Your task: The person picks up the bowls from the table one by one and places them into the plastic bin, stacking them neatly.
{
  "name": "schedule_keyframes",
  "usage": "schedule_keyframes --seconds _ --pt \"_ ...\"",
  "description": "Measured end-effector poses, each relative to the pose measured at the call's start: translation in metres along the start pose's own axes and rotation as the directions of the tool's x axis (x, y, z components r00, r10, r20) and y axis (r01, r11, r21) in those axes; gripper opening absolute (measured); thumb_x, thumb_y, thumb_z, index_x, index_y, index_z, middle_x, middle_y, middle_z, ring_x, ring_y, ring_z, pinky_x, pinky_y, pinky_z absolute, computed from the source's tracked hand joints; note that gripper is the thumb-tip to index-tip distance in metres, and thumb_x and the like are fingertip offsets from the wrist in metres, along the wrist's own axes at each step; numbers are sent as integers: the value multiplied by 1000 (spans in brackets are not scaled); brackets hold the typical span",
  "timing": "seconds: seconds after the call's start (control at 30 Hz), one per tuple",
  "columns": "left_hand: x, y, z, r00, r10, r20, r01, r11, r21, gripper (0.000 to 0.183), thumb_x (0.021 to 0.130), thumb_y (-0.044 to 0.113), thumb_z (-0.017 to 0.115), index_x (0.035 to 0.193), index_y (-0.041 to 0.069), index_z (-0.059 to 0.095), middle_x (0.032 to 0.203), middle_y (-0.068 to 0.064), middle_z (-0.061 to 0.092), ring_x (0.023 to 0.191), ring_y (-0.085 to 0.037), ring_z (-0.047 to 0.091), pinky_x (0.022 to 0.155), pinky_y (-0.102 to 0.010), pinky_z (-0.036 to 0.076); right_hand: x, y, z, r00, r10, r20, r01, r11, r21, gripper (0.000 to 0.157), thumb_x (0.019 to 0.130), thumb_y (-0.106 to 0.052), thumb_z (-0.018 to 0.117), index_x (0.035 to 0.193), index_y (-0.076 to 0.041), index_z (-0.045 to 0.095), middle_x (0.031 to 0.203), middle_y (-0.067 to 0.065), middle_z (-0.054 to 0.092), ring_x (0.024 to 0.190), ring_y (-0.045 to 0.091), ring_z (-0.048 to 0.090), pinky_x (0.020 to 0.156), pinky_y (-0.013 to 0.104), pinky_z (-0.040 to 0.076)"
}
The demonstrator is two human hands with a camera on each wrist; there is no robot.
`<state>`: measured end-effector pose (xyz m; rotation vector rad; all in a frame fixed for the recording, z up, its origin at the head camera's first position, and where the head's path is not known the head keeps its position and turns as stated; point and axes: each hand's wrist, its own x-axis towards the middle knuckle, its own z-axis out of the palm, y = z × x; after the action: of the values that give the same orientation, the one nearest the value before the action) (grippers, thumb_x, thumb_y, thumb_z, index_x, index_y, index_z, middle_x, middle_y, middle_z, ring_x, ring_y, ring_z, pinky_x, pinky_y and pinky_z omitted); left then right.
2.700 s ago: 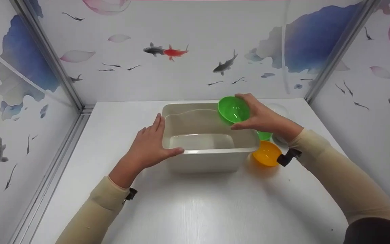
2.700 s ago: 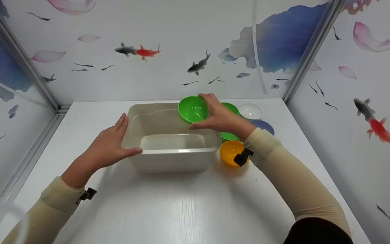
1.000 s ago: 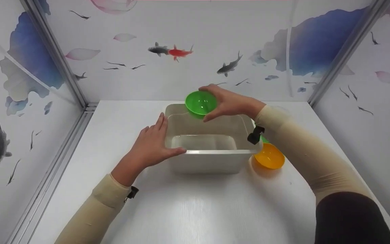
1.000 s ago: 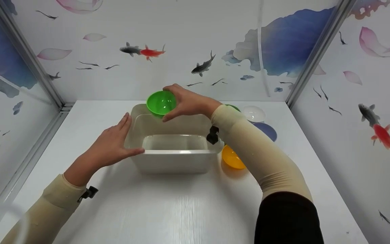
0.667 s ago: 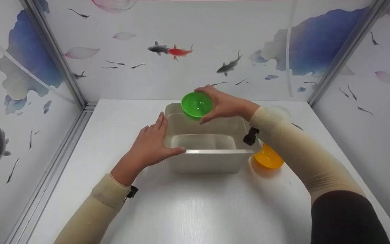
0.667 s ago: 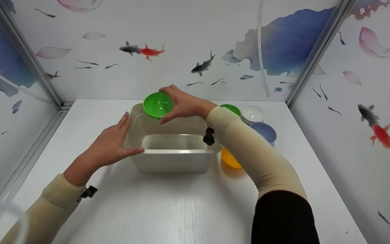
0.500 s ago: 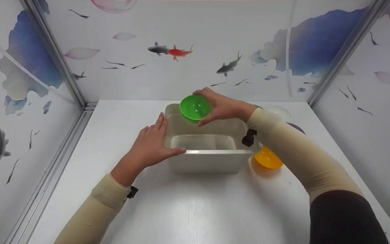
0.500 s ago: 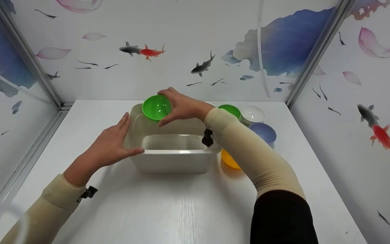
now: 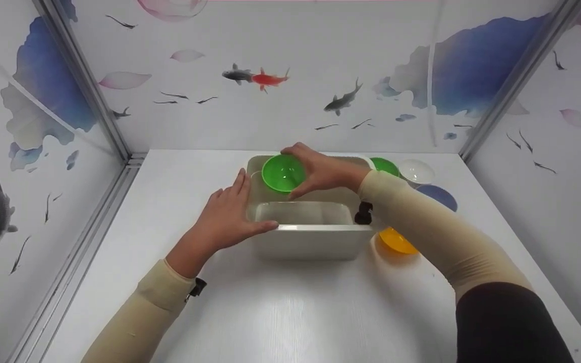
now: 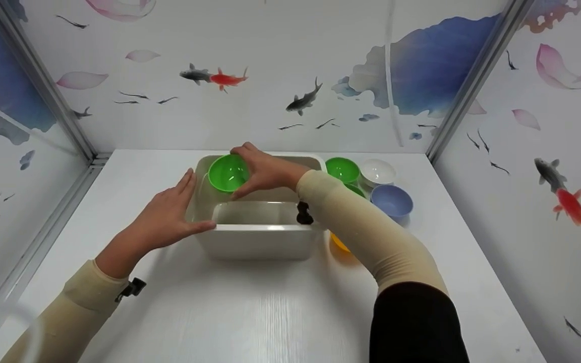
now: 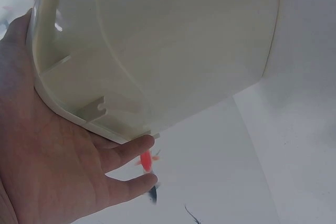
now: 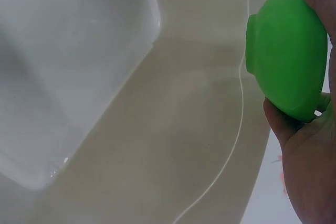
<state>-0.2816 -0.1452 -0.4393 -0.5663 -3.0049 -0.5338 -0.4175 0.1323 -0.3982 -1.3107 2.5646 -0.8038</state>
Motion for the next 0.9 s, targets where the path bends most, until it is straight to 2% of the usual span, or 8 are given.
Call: schedule_keyframes --seconds 0.17,0.43,0.53,0.67,0.77,0.9 --pt "-1 1 0 1000 -3 -9 3 1000 -11 136 89 93 58 175 -3 13 184 -19 7 165 -39 29 129 -64 27 5 1 7 1000 -28 5 29 999 -22 112 74 -44 104 161 -7 45 145 10 52 129 24 58 114 42 48" --pt "0 0 0 1000 5 -17 -5 1000 -24 135 90 91 60 176 -1 11 184 -20 8 165 -39 30 129 -64 27 11 0 16 998 -58 19 59 997 -53 110 75 -44 105 163 -8 49 142 9 55 127 24 59 112 43 50" --pt "0 0 -1 1000 10 -22 -10 1000 -20 136 89 95 56 176 1 11 184 -20 8 165 -38 30 129 -64 29 12 0 18 998 -49 37 51 998 -47 111 75 -45 104 165 -11 47 143 9 55 128 25 58 112 45 49" --pt "1 0 0 999 19 -32 -19 1000 -17 138 87 97 54 176 0 13 184 -20 9 164 -39 32 128 -64 31 13 2 22 997 -20 75 22 999 -29 113 77 -48 102 167 -12 45 154 9 52 137 26 56 117 48 46" --pt "0 0 1 999 19 -36 -20 1000 -21 138 87 96 56 176 -1 14 184 -21 10 163 -39 34 127 -65 32 11 3 25 994 12 108 -6 999 -52 114 77 -51 101 167 -13 43 160 7 48 139 26 56 118 49 47" --pt "0 -1 3 999 14 -32 -15 1000 -19 138 87 95 57 176 -2 15 184 -21 11 163 -40 34 127 -65 32 11 3 31 990 31 139 -20 996 -83 115 76 -51 101 167 -11 42 157 8 48 136 25 57 116 45 49"
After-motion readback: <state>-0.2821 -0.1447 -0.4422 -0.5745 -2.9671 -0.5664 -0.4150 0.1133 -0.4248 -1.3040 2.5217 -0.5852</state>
